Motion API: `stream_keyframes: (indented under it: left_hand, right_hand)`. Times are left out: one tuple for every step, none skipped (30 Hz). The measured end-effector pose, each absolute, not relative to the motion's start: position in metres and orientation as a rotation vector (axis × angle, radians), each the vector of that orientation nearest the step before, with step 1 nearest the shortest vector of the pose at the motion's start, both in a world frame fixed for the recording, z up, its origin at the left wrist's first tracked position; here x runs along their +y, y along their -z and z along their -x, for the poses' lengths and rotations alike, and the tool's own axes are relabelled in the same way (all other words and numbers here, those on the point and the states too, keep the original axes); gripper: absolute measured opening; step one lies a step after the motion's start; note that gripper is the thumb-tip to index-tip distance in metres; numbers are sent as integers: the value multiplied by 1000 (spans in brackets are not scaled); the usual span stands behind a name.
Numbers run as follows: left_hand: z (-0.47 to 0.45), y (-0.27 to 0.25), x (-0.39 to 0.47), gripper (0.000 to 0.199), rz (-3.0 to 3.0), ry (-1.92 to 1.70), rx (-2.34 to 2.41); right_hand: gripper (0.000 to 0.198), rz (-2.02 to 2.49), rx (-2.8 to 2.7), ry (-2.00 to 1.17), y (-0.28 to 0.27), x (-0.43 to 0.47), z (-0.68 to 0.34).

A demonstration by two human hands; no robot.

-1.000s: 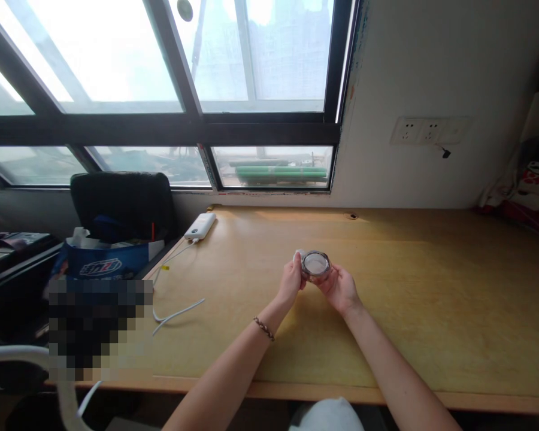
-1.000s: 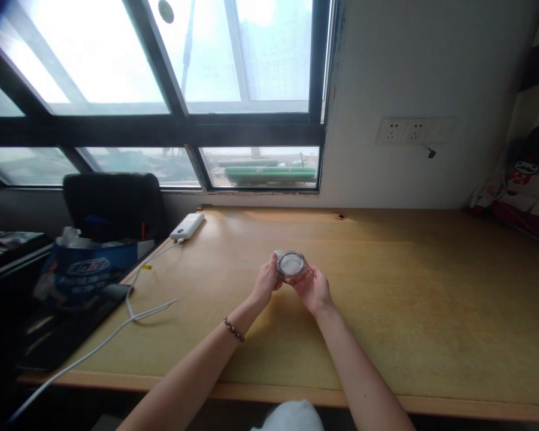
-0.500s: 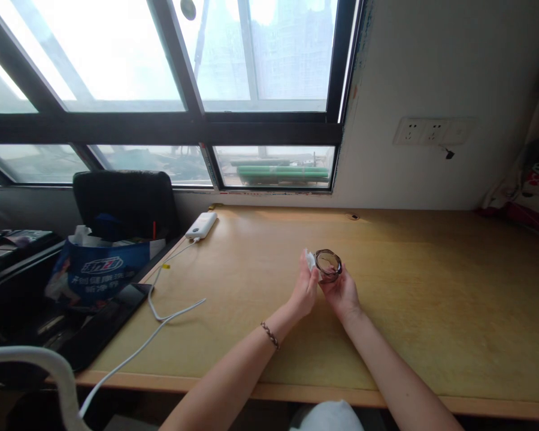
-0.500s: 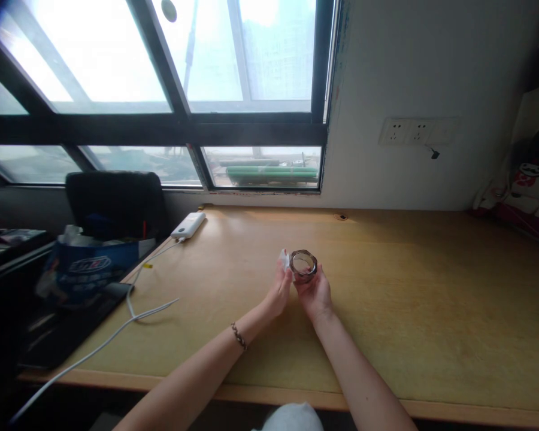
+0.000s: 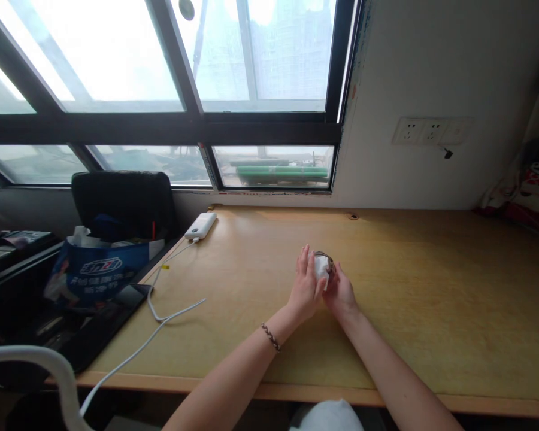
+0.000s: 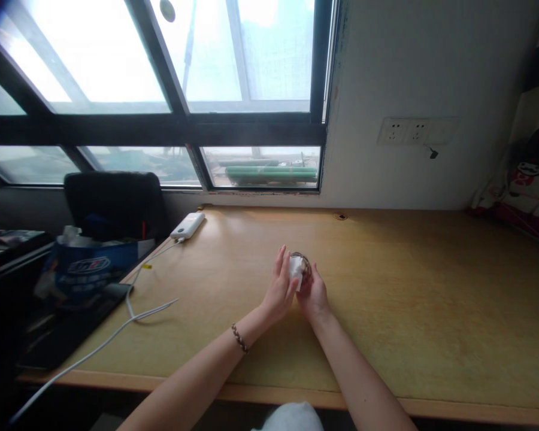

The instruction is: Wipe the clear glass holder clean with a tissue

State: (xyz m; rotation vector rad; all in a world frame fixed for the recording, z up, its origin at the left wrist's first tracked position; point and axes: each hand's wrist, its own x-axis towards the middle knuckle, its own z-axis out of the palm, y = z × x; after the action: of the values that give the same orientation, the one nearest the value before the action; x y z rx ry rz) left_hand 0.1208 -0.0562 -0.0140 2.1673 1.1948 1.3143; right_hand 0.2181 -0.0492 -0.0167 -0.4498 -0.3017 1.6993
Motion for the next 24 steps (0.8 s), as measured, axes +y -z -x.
stream_keyframes:
  left_hand:
    - [-120,14,-54,54,-2049,-1358,1179]
    - [-120,15,-51,52,-1921,-1400,1157]
    - [-118,16,-48,50,-1792,-1434,1123]
    - [-117,17,-45,49,-1665,-1462,1080]
    - [-116,17,-41,48,-1539,-1479,1030]
    - [-114,17,-38,47,-1414,-1478,975]
    - [-113,17,-35,47,-1286,-1459,917]
    - [-112,17,-32,48,-1160,-1425,858]
    - [-111,16,-30,48,-1045,-1382,797]
    - [-110,15,-29,47,-947,-1335,732]
    - [-110,14,-28,46,-869,-1290,666]
    - [-110,13,-28,44,-809,-1251,608]
    - [-111,13,-28,43,-764,-1220,566]
    - [-112,13,-29,41,-728,-1192,540]
    - [-114,13,-30,40,-698,-1164,526]
    - [-116,13,-31,39,-673,-1138,516]
    - [-118,14,-32,39,-654,-1120,501]
    - [-120,14,-33,39,-642,-1108,482]
    - [-121,14,-34,40,-635,-1098,459]
    - [-123,14,-35,40,-632,-1089,441]
    - [-124,14,-36,40,-631,-1082,432]
    - [-124,13,-38,40,-634,-1074,432]
    - [-125,12,-39,41,-640,-1062,439]
    - [-126,11,-41,42,-648,-1047,448]
  right_hand:
    - [26,454,-302,-1678,17,-50,-218]
    - [24,456,-310,-1658,16,-50,-217]
    - [23,459,-323,-1645,16,-51,-217]
    - [22,464,-334,-1636,15,-53,-216]
    - [20,473,-338,-1630,14,-54,-215]
    - [19,480,-340,-1633,12,-55,-214]
    - [19,481,-344,-1647,11,-56,-214]
    - [19,473,-350,-1668,10,-57,-214]
    - [20,459,-359,-1689,9,-58,-214]
    - [21,442,-366,-1709,9,-58,-215]
    - [21,430,-368,-1724,8,-58,-216]
    - [21,424,-364,-1730,8,-58,-217]
    - [21,422,-357,-1727,8,-57,-218]
    - [21,421,-352,-1723,8,-57,-220]
    - [21,416,-352,-1718,8,-56,-221]
    - [21,405,-360,-1714,7,-55,-223]
    - [22,386,-374,-1708,7,-55,-224]
    - [22,363,-389,-1700,6,-54,-225]
    - [23,346,-397,-1690,6,-53,-226]
    - [24,336,-396,-1672,6,-53,-227]
    - [23,337,-389,-1652,6,-52,-228]
    - [22,345,-377,-1630,6,-51,-229]
    - [21,356,-364,-1611,6,-50,-229]
    - [19,367,-350,-1595,6,-49,-229]
